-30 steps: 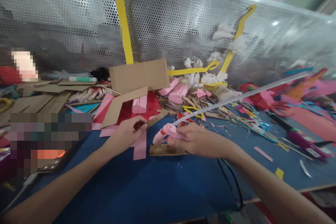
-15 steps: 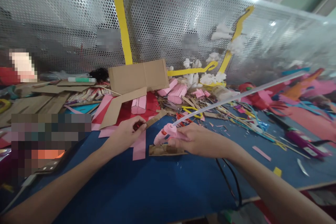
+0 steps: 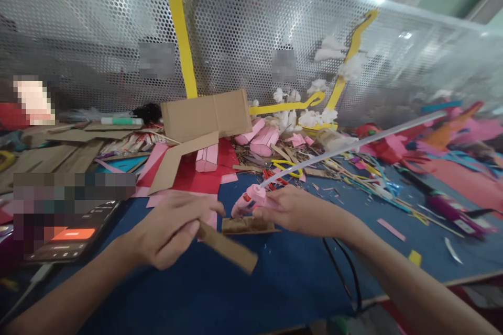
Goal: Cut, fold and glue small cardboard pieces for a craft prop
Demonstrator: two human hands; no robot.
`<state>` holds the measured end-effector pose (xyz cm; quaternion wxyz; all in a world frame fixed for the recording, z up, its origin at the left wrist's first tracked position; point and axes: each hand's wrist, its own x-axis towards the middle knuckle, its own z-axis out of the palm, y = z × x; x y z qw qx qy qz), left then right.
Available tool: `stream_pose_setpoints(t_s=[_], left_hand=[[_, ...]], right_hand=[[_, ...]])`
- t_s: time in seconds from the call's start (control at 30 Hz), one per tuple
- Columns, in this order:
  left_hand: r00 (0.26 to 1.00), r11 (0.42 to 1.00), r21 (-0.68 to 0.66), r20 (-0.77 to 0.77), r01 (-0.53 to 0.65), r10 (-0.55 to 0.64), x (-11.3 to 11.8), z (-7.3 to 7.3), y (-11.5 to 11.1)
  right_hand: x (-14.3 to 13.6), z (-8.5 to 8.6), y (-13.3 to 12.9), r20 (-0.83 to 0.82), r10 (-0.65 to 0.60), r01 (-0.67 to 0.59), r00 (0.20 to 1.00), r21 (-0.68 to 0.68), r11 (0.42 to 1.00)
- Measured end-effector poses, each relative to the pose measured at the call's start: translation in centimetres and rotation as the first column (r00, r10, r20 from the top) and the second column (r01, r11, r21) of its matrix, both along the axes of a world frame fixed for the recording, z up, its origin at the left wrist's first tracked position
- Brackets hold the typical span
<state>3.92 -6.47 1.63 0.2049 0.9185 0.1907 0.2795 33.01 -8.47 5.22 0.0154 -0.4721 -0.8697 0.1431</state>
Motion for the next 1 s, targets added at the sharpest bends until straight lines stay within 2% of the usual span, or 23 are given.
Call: stream_pose_setpoints(t_s=[0.07, 0.13, 0.23, 0.4, 0.5, 0.67, 0.87, 1.0], left_hand=[[0.985, 0.994, 0.046, -0.149, 0.094, -0.087, 0.1, -0.1, -0.1], [0.969, 0.992, 0.049, -0.225, 0.120, -0.106, 0.3, -0.3, 0.0], [0.957, 0.994, 0.043, -0.280, 0.096, -0.080, 0.6, -0.6, 0.3], [0.919, 0.997, 0.046, -0.391, 0.068, -0.044, 0.9, -0.5, 0.2], [0.909, 0.997, 0.050, -0.415, 0.063, -0.037, 1.2, -0.4, -0.1], [0.904, 0.996, 0.062, -0.426, 0.057, -0.025, 1.2, -0.4, -0.2], [0.910, 0.997, 0.046, -0.413, 0.057, -0.033, 1.3, -0.1, -0.2], [0.915, 0.997, 0.055, -0.403, 0.056, -0.029, 1.4, 0.0, -0.2]], right_hand=[[-0.2, 0.3, -0.1, -0.041, -0.027, 0.026, 0.999, -0.028, 0.999], [-0.5, 0.7, -0.2, -0.090, 0.018, -0.024, 0.996, -0.068, 0.997], [-0.8, 1.0, -0.4, -0.115, 0.061, -0.070, 0.992, -0.076, 0.995], [-0.5, 0.9, -0.5, -0.058, 0.030, -0.031, 0.998, -0.012, 0.999], [-0.5, 0.8, -0.5, -0.029, 0.052, -0.053, 0.998, -0.034, 0.998], [-0.3, 0.6, -0.4, -0.060, -0.013, 0.014, 0.998, 0.016, 1.000], [-0.6, 1.0, -0.5, -0.085, 0.040, -0.043, 0.996, -0.039, 0.998], [-0.3, 0.9, -0.6, -0.085, 0.022, -0.019, 0.996, 0.035, 0.999]])
